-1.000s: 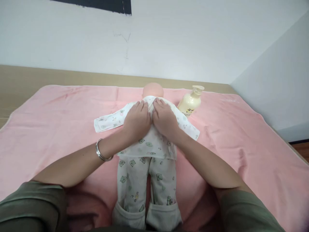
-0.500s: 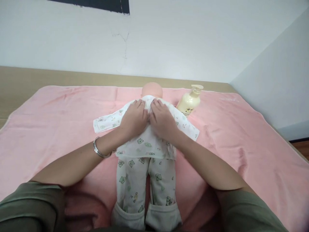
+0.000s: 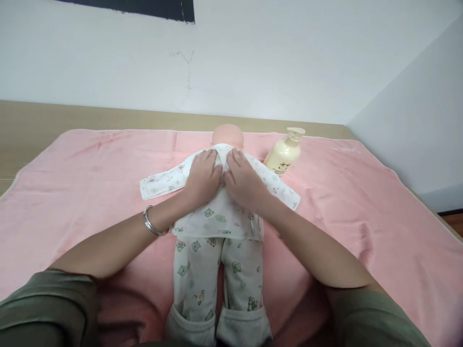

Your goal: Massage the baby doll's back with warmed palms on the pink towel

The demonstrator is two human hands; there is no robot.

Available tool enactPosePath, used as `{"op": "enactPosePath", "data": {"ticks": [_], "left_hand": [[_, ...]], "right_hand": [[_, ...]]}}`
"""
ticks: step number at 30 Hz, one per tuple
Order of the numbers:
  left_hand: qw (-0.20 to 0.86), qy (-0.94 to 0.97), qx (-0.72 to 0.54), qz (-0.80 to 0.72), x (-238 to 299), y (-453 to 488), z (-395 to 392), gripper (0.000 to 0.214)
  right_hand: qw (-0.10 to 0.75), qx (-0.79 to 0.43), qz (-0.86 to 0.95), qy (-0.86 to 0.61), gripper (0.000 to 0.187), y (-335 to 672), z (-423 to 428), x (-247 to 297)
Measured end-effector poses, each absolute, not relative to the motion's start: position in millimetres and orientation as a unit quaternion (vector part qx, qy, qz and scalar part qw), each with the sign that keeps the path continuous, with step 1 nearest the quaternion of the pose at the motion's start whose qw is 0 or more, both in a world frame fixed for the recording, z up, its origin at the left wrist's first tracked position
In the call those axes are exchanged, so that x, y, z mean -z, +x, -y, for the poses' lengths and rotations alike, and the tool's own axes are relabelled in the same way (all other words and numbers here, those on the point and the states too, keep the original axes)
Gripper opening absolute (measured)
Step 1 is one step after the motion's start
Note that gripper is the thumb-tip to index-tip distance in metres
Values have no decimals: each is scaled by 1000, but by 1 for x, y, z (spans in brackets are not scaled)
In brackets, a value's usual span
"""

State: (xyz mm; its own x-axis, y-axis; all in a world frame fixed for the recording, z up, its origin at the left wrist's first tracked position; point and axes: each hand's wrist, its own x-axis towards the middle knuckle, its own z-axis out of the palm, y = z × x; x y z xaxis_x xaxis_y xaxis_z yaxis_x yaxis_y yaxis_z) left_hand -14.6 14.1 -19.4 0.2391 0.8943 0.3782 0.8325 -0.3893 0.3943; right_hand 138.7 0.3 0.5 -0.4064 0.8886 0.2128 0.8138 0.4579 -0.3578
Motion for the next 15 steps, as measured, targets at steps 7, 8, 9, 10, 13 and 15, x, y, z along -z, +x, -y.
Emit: {"op": "enactPosePath", "data": {"ticks": [7,8,9,10,13,15], "left_hand": [[82,802,-223,-547,10,-4,21,58],[88,805,-223,-542,7,-8,13,55],[97,804,-225,-542,5,-12,4,52],[110,797,-228,-548,2,-16,-7,49],[179,746,-248,-591,-3,-28,-31,40],[203,725,-257,-605,-3,-30,-36,40]], "right_hand": [[173,-96,819,-539,66,150,-31,0],[186,-72,816,-542,65,146,-22,3],[193,-51,816,-543,64,142,-11,5],[196,-33,818,-541,64,137,1,7],[192,2,830,-523,63,125,30,10],[189,4,838,-512,62,124,35,8]]}}
